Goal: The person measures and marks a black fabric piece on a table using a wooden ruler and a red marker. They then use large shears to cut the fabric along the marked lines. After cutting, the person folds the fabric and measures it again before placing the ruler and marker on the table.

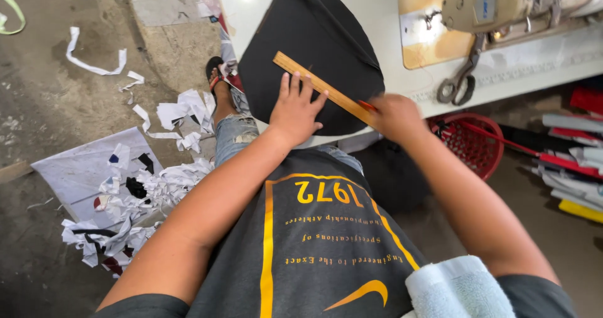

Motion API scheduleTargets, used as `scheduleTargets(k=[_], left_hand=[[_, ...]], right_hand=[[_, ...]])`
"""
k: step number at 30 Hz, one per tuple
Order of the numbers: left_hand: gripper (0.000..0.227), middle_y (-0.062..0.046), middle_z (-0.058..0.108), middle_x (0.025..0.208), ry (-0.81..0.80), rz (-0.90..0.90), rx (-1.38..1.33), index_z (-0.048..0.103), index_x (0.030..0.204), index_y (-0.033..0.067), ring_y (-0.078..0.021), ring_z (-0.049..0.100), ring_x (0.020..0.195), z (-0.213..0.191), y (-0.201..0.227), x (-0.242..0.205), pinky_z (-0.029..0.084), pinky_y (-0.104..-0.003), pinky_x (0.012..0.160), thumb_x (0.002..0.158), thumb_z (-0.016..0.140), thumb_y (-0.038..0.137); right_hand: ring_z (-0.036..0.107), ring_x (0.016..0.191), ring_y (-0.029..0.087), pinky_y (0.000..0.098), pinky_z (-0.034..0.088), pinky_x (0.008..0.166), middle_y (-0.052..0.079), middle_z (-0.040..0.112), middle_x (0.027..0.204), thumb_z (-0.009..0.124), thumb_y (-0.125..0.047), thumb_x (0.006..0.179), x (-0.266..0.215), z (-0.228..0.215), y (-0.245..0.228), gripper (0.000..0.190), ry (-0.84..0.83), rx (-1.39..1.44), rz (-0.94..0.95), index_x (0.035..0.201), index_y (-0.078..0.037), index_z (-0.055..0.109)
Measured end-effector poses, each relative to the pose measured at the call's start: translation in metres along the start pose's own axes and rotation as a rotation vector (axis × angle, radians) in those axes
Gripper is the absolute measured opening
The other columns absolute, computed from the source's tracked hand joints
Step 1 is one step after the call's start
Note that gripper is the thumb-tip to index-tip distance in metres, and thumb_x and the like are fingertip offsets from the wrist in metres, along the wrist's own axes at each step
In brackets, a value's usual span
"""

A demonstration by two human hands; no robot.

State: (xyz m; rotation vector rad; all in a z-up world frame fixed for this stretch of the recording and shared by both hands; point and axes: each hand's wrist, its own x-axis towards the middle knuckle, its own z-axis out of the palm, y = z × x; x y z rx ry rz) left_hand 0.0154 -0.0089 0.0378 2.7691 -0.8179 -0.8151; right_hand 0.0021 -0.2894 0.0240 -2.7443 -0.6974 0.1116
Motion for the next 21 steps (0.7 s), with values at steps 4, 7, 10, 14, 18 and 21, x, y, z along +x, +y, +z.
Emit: scheduleTargets(k=[4,7,10,14,18,21], left_hand=[[0.074,-0.028,0.031,0.161,-0.034,-0.018,-0.014,0.048,0.156,0.0221,-0.0538,0.02,0.151,-0.002,0.001,0.001,-0.005,-0.067,0.123,0.092,0.068,0.056],[0.073,-0.029,0.032,0.16,-0.041,-0.025,-0.038,0.05,0.155,0.02,-0.0554,0.022,0.15,-0.009,0.003,0.001,-0.006,-0.067,0.123,0.093,0.067,0.055],[0.075,-0.03,0.033,0.159,-0.046,-0.026,-0.056,0.051,0.154,0.0182,-0.0568,0.024,0.149,-0.014,0.004,-0.001,-0.005,-0.068,0.122,0.092,0.066,0.058],[0.078,-0.032,0.035,0.156,-0.027,-0.005,-0.096,0.053,0.152,0.0161,-0.059,0.026,0.147,-0.017,0.004,-0.002,-0.002,-0.069,0.122,0.09,0.069,0.061],[0.081,-0.031,0.033,0.158,-0.037,-0.015,-0.079,0.051,0.153,0.0175,-0.0585,0.025,0.148,-0.009,0.002,0.003,-0.002,-0.07,0.122,0.088,0.07,0.062],[0.09,-0.032,0.026,0.161,-0.099,0.015,0.115,0.03,0.161,0.0246,-0.0581,0.021,0.149,0.001,-0.001,0.011,0.006,-0.068,0.12,0.088,0.057,0.071]], right_hand=[[0.074,0.087,0.025,0.0366,0.059,0.073,0.005,0.074,0.085,0.068,-0.022,0.09,-0.089,-0.087,0.03,0.017,-0.566,-0.353,0.428,0.102,-0.018,0.079],[0.072,0.089,0.032,0.0445,0.057,0.075,0.018,0.073,0.103,0.066,-0.01,0.096,-0.113,-0.092,0.047,0.033,-0.438,0.268,0.864,0.127,-0.01,0.075],[0.067,0.082,0.026,0.0404,0.055,0.07,0.014,0.063,0.099,0.058,0.001,0.091,-0.098,-0.053,0.052,0.035,0.01,1.103,1.015,0.124,-0.007,0.065],[0.058,0.076,0.022,0.0337,0.046,0.061,0.008,0.051,0.084,0.062,-0.007,0.09,-0.032,0.029,0.061,0.011,0.254,1.721,0.928,0.1,-0.01,0.062],[0.059,0.072,0.017,0.032,0.046,0.069,-0.003,0.056,0.071,0.086,-0.038,0.076,0.065,0.033,0.024,0.018,-0.002,0.726,0.631,0.088,-0.027,0.078],[0.062,0.109,0.032,0.0444,0.049,0.092,0.009,0.062,0.119,0.061,-0.013,0.096,0.097,0.015,0.013,0.047,-0.089,0.471,0.504,0.144,-0.015,0.059]])
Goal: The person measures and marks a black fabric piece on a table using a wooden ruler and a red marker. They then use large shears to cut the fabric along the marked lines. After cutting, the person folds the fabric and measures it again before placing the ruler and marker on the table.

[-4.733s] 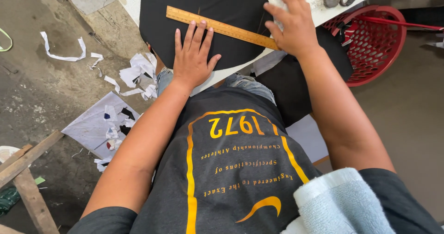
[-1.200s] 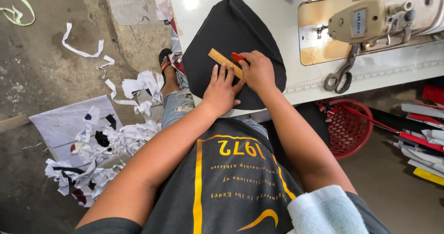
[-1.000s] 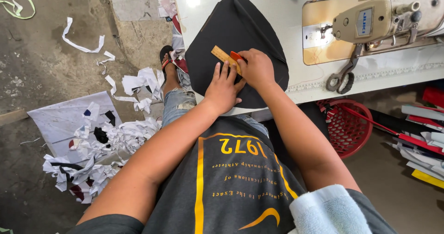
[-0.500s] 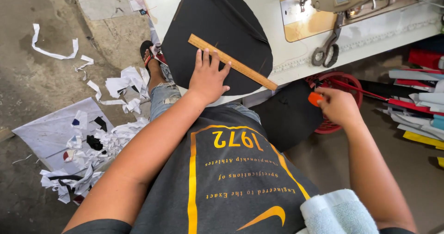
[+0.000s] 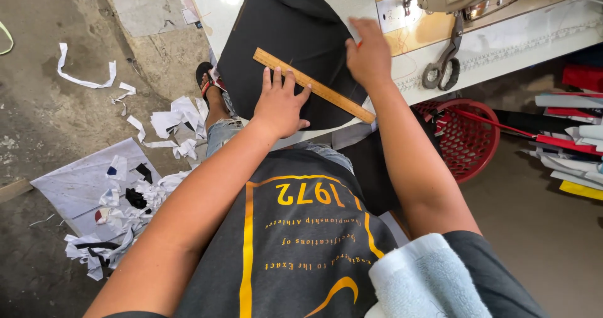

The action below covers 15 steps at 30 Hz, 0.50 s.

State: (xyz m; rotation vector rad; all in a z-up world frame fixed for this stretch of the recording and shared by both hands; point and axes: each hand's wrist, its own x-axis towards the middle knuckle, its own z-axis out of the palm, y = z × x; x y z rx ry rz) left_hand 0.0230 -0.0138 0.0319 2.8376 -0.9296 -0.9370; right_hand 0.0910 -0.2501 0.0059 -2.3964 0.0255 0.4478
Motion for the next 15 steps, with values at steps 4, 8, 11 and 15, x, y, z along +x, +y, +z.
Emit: scheduleTargets(k=[4,8,11,15], left_hand=[[0.091,-0.031,0.028,0.16,-0.004,0.001,0.028,0.031,0.161,0.0238,-0.0588,0.024,0.148,0.003,-0.001,0.003,0.007,-0.068,0.12,0.087,0.059,0.07],[0.092,-0.031,0.028,0.16,-0.016,0.007,0.057,0.03,0.161,0.0242,-0.0593,0.025,0.147,0.004,-0.002,0.003,0.007,-0.068,0.12,0.087,0.059,0.071],[0.092,-0.032,0.028,0.16,0.01,0.018,0.029,0.032,0.16,0.0228,-0.0607,0.025,0.147,0.007,-0.003,0.003,0.005,-0.069,0.12,0.086,0.062,0.067],[0.092,-0.031,0.029,0.16,0.019,0.023,0.056,0.032,0.161,0.0237,-0.0607,0.028,0.146,0.009,-0.004,0.005,0.006,-0.069,0.12,0.086,0.061,0.068]], right_hand=[[0.066,0.104,0.022,0.0385,0.054,0.087,0.004,0.06,0.115,0.074,-0.013,0.093,0.011,0.003,0.006,0.028,0.343,-0.058,-0.103,0.12,-0.012,0.069],[0.065,0.098,0.023,0.0386,0.055,0.083,0.003,0.058,0.111,0.073,-0.026,0.096,0.018,0.014,0.013,0.019,0.297,-0.104,0.109,0.111,-0.014,0.075],[0.064,0.087,0.023,0.0394,0.055,0.073,0.002,0.057,0.108,0.072,-0.026,0.095,0.019,0.021,0.013,0.014,0.298,-0.156,0.122,0.104,-0.016,0.076],[0.061,0.073,0.021,0.0387,0.052,0.061,0.0,0.057,0.101,0.074,-0.02,0.093,0.019,0.034,0.026,0.004,0.413,-0.214,-0.006,0.096,-0.017,0.076]])
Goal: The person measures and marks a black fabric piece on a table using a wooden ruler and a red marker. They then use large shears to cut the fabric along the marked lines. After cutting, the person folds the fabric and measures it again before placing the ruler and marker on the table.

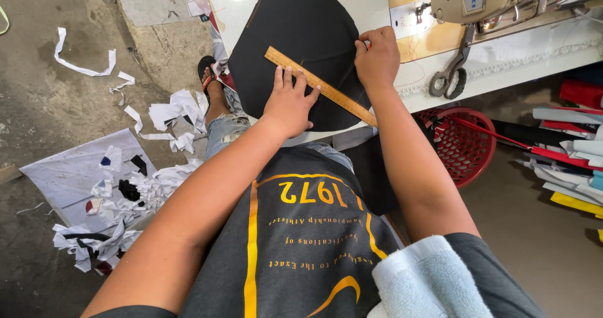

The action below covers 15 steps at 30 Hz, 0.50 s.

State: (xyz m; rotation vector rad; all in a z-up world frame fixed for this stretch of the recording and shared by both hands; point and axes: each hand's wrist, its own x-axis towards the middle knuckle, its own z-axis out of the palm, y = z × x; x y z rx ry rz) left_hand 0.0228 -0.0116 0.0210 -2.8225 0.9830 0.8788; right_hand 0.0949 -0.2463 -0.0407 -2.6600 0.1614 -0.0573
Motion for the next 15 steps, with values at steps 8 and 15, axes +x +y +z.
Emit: scheduleTargets(k=[8,15], left_hand=[[0.091,-0.032,0.026,0.161,-0.022,0.009,-0.007,0.029,0.162,0.0237,-0.0619,0.025,0.147,-0.0021,-0.0009,-0.0011,0.005,-0.07,0.12,0.087,0.062,0.063],[0.092,-0.031,0.028,0.16,0.003,0.0,0.021,0.03,0.161,0.0259,-0.0612,0.028,0.146,0.0036,0.0001,-0.0011,0.006,-0.07,0.12,0.086,0.062,0.066]], right_hand=[[0.059,0.071,0.021,0.0364,0.047,0.053,0.001,0.057,0.092,0.081,-0.009,0.085,0.0018,0.0031,-0.0016,0.014,0.102,-0.001,-0.07,0.08,-0.014,0.069],[0.06,0.072,0.022,0.0365,0.048,0.055,0.002,0.058,0.092,0.082,-0.006,0.082,-0.0006,0.0062,0.0019,0.016,0.127,-0.023,-0.141,0.079,-0.013,0.067]])
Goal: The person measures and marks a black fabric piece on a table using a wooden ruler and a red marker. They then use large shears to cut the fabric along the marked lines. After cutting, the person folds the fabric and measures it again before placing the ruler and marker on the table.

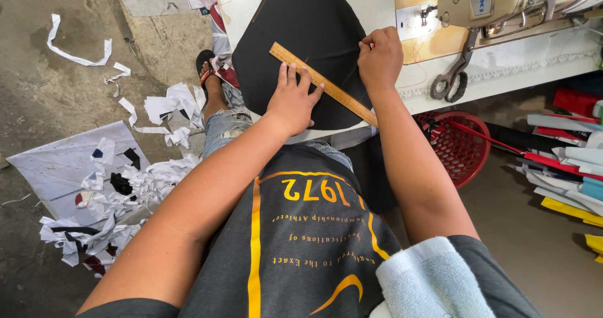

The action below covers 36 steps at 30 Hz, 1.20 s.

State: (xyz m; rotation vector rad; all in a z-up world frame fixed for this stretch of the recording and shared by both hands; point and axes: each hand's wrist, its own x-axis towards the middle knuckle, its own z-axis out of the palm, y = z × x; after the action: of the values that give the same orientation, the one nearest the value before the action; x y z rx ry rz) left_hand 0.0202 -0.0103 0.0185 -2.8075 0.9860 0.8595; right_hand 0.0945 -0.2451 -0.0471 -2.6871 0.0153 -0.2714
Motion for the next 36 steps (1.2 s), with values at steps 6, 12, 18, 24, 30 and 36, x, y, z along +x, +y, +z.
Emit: scheduleTargets(k=[6,12,18,24,30,36], left_hand=[[0.096,-0.029,0.022,0.164,-0.035,-0.012,-0.02,0.023,0.163,0.0253,-0.0591,0.019,0.15,0.0,0.002,-0.002,0.004,-0.069,0.121,0.086,0.059,0.07],[0.098,-0.029,0.02,0.165,-0.03,-0.02,-0.002,0.021,0.164,0.0268,-0.0588,0.018,0.15,0.003,0.002,-0.002,0.003,-0.068,0.121,0.085,0.058,0.072],[0.098,-0.029,0.021,0.165,-0.024,-0.019,-0.001,0.022,0.164,0.0268,-0.0588,0.018,0.15,0.003,0.002,-0.002,0.003,-0.069,0.121,0.084,0.06,0.071],[0.098,-0.028,0.018,0.167,-0.047,-0.025,-0.023,0.02,0.164,0.0273,-0.0579,0.015,0.151,0.002,0.002,-0.002,0.001,-0.068,0.121,0.085,0.059,0.07],[0.098,-0.028,0.018,0.167,-0.047,-0.026,-0.009,0.02,0.164,0.0277,-0.0577,0.016,0.151,0.003,0.002,-0.002,0.002,-0.067,0.121,0.085,0.059,0.07],[0.098,-0.028,0.018,0.167,-0.043,-0.023,-0.01,0.02,0.164,0.0277,-0.0577,0.015,0.151,0.004,0.002,-0.002,0.002,-0.068,0.121,0.085,0.059,0.07]], right_hand=[[0.062,0.077,0.021,0.0366,0.051,0.059,0.0,0.06,0.095,0.078,-0.011,0.087,-0.002,-0.005,-0.007,0.009,-0.011,0.009,-0.015,0.085,-0.015,0.07],[0.06,0.077,0.025,0.0401,0.049,0.06,0.002,0.058,0.091,0.071,-0.007,0.091,-0.003,-0.007,-0.01,0.014,-0.057,-0.004,-0.013,0.09,-0.013,0.059],[0.059,0.075,0.023,0.0369,0.048,0.054,0.001,0.056,0.093,0.081,-0.004,0.082,-0.004,-0.004,-0.003,0.016,0.054,0.015,-0.093,0.079,-0.012,0.067],[0.061,0.077,0.025,0.0388,0.05,0.061,0.004,0.058,0.095,0.072,-0.011,0.091,-0.001,-0.007,-0.005,0.01,-0.061,-0.009,-0.016,0.09,-0.013,0.062],[0.063,0.077,0.025,0.0391,0.051,0.063,0.002,0.066,0.087,0.07,-0.008,0.091,0.002,-0.008,-0.007,0.009,-0.128,0.035,0.068,0.091,-0.014,0.062],[0.064,0.083,0.028,0.0418,0.054,0.067,0.004,0.062,0.099,0.066,-0.018,0.096,0.002,-0.004,-0.006,0.011,-0.178,-0.017,0.141,0.101,-0.014,0.075]])
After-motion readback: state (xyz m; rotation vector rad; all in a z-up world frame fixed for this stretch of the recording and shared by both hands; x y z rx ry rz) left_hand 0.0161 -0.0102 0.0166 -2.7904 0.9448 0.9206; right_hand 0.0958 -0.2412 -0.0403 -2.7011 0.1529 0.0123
